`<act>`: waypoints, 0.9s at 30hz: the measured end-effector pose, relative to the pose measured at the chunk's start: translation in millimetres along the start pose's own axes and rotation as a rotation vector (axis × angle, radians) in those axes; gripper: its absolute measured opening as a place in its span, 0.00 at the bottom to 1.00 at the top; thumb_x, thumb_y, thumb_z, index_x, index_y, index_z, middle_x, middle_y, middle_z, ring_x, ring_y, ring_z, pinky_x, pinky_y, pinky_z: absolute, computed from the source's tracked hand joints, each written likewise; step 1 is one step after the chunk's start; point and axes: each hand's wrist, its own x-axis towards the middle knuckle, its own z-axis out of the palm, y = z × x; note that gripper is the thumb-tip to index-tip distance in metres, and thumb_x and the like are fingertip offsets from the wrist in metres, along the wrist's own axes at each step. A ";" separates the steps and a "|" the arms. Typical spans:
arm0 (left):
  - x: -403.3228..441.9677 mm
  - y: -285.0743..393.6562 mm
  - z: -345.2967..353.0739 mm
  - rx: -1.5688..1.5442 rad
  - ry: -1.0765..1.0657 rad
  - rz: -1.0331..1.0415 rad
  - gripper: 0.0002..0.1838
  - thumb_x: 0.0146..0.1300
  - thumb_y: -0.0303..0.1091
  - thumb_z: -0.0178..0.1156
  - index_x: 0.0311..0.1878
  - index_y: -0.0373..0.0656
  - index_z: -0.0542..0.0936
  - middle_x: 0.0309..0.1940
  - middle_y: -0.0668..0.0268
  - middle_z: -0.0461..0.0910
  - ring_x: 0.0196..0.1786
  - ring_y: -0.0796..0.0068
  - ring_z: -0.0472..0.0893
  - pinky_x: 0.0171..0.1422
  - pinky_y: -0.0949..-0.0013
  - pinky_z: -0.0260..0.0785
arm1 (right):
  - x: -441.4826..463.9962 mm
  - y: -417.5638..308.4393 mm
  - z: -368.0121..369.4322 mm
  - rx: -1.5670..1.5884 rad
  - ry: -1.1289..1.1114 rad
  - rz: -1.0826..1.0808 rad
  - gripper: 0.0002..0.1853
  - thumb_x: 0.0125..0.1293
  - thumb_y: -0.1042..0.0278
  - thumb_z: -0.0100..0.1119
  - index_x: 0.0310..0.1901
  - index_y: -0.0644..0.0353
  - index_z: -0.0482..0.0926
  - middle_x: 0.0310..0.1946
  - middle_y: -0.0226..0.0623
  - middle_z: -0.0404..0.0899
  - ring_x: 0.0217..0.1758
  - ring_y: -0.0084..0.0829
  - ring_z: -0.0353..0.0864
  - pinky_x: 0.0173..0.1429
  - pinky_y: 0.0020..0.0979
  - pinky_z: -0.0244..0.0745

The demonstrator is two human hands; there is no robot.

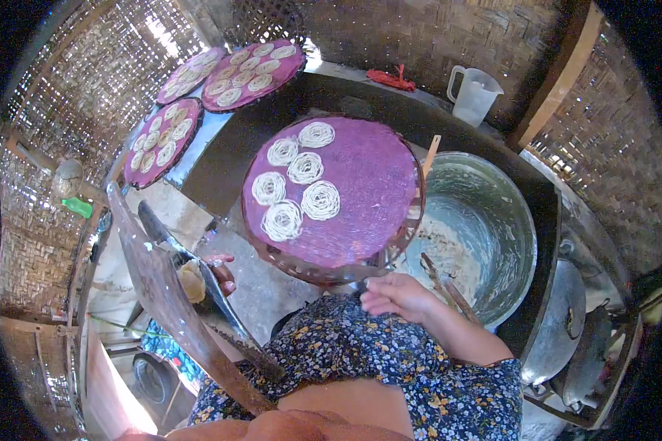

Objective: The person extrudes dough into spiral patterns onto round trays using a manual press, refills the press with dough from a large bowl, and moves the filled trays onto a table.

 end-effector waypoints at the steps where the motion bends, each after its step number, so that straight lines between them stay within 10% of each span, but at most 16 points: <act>1: 1.0 4.9 3.2 -0.002 -0.010 0.014 0.30 0.36 0.37 0.72 0.46 0.41 0.73 0.44 0.63 0.75 0.46 0.70 0.75 0.53 0.67 0.67 | -7.2 -3.8 -3.4 -0.124 -0.023 0.025 0.14 0.64 0.65 0.50 0.47 0.67 0.72 0.34 0.43 0.79 0.33 0.31 0.81 0.36 0.26 0.79; 6: 23.2 63.4 60.0 -0.058 -0.194 0.186 0.30 0.35 0.37 0.72 0.45 0.41 0.74 0.44 0.63 0.75 0.45 0.70 0.75 0.52 0.67 0.67 | -61.9 -55.6 -8.1 -0.740 -0.258 -0.291 0.29 0.59 0.52 0.57 0.55 0.66 0.66 0.42 0.44 0.76 0.49 0.32 0.75 0.51 0.31 0.70; 9: 31.3 86.2 124.3 0.069 -0.470 0.233 0.29 0.34 0.36 0.72 0.44 0.41 0.74 0.43 0.64 0.76 0.45 0.70 0.75 0.52 0.67 0.67 | -56.3 -63.1 34.7 -0.519 -0.528 -0.637 0.41 0.51 0.43 0.61 0.59 0.66 0.62 0.51 0.44 0.70 0.57 0.32 0.67 0.59 0.33 0.62; 12: 29.9 110.5 158.7 0.207 -0.664 0.304 0.32 0.32 0.42 0.72 0.44 0.41 0.73 0.39 0.58 0.77 0.43 0.66 0.77 0.49 0.68 0.68 | -46.0 -68.5 39.1 -0.563 -0.699 -0.263 0.45 0.46 0.41 0.63 0.59 0.65 0.60 0.57 0.45 0.63 0.60 0.33 0.63 0.61 0.33 0.59; 14: 44.0 112.4 161.1 0.171 -0.916 0.284 0.48 0.32 0.36 0.74 0.60 0.39 0.61 0.56 0.59 0.66 0.58 0.67 0.68 0.64 0.62 0.57 | -47.9 -64.4 32.1 -0.431 -0.693 -0.261 0.42 0.43 0.49 0.66 0.56 0.68 0.62 0.54 0.47 0.66 0.56 0.36 0.67 0.57 0.34 0.64; 18: 90.9 177.7 172.9 -1.246 -1.153 -0.057 0.61 0.33 0.42 0.72 0.69 0.48 0.43 0.65 0.53 0.55 0.63 0.49 0.62 0.64 0.50 0.55 | -55.0 -54.2 11.3 -0.194 -0.838 -0.135 0.43 0.41 0.52 0.67 0.56 0.72 0.62 0.53 0.52 0.65 0.53 0.41 0.71 0.54 0.37 0.67; 22: 96.0 219.3 195.5 -1.485 -1.576 0.252 0.61 0.29 0.38 0.71 0.69 0.55 0.45 0.63 0.52 0.56 0.63 0.49 0.61 0.63 0.48 0.55 | -66.0 -61.2 13.6 -0.100 -0.838 -0.084 0.47 0.40 0.49 0.67 0.58 0.73 0.59 0.53 0.55 0.65 0.52 0.42 0.71 0.54 0.37 0.67; 27: 117.8 199.8 213.0 -1.322 -1.353 0.122 0.50 0.38 0.33 0.66 0.67 0.46 0.51 0.58 0.57 0.64 0.63 0.54 0.63 0.64 0.49 0.55 | -88.5 -69.5 6.3 -0.136 -0.676 -0.151 0.54 0.39 0.45 0.68 0.62 0.71 0.52 0.51 0.57 0.65 0.52 0.42 0.71 0.54 0.36 0.67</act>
